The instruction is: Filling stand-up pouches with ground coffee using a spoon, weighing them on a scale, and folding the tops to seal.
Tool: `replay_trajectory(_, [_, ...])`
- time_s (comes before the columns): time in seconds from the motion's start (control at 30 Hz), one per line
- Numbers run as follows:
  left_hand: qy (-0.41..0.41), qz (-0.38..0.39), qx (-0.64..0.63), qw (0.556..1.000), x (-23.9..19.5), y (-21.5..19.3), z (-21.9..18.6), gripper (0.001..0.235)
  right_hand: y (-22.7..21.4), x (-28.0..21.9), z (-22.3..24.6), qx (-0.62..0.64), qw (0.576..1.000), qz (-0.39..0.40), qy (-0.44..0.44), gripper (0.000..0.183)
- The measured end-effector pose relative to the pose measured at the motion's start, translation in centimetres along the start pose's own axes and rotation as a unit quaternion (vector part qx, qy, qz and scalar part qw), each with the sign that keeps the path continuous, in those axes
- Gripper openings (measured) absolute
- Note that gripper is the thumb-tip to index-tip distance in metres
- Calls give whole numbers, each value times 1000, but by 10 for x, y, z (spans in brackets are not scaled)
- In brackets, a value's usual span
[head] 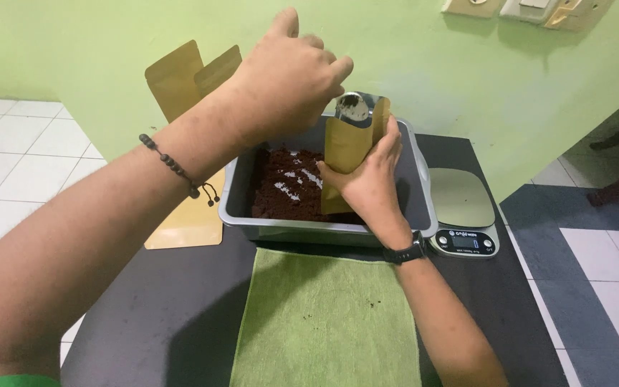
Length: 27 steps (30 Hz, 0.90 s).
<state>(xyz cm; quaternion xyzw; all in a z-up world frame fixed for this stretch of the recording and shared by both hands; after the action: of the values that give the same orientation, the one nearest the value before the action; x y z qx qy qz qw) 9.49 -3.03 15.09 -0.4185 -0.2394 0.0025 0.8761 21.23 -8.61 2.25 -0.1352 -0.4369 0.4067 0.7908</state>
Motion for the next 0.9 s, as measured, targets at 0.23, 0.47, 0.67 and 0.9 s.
replay_trajectory(0.23, [-310,99,-394,859,-10,2,39,25,-10,12,-10,14,999,-11,40,134])
replay_trajectory(0.47, [-474,178,-402,763,-75,-7,50,37,-102,58,-56,86,989,-113,49,106])
replay_trajectory(0.67, [-430,98,-427,790,-128,32,24,37,-186,70,-130,-99,974,-201,10,81])
replay_trajectory(0.9, [-474,109,-409,772,-169,65,-27,34,-153,23,-212,-108,978,-165,71,130])
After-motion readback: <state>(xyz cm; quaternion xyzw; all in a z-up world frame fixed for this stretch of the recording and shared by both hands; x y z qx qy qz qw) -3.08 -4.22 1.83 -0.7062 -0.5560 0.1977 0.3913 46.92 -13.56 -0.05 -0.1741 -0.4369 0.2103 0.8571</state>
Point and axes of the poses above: each hand's wrist, its own x-axis towards the middle knuckle, its own y-axis out of the palm, z = x × y, the point moved 7 cm from there along x, towards the middle knuckle, and after that the axes turned 5 degrees about -x, right-handed, at the moved point
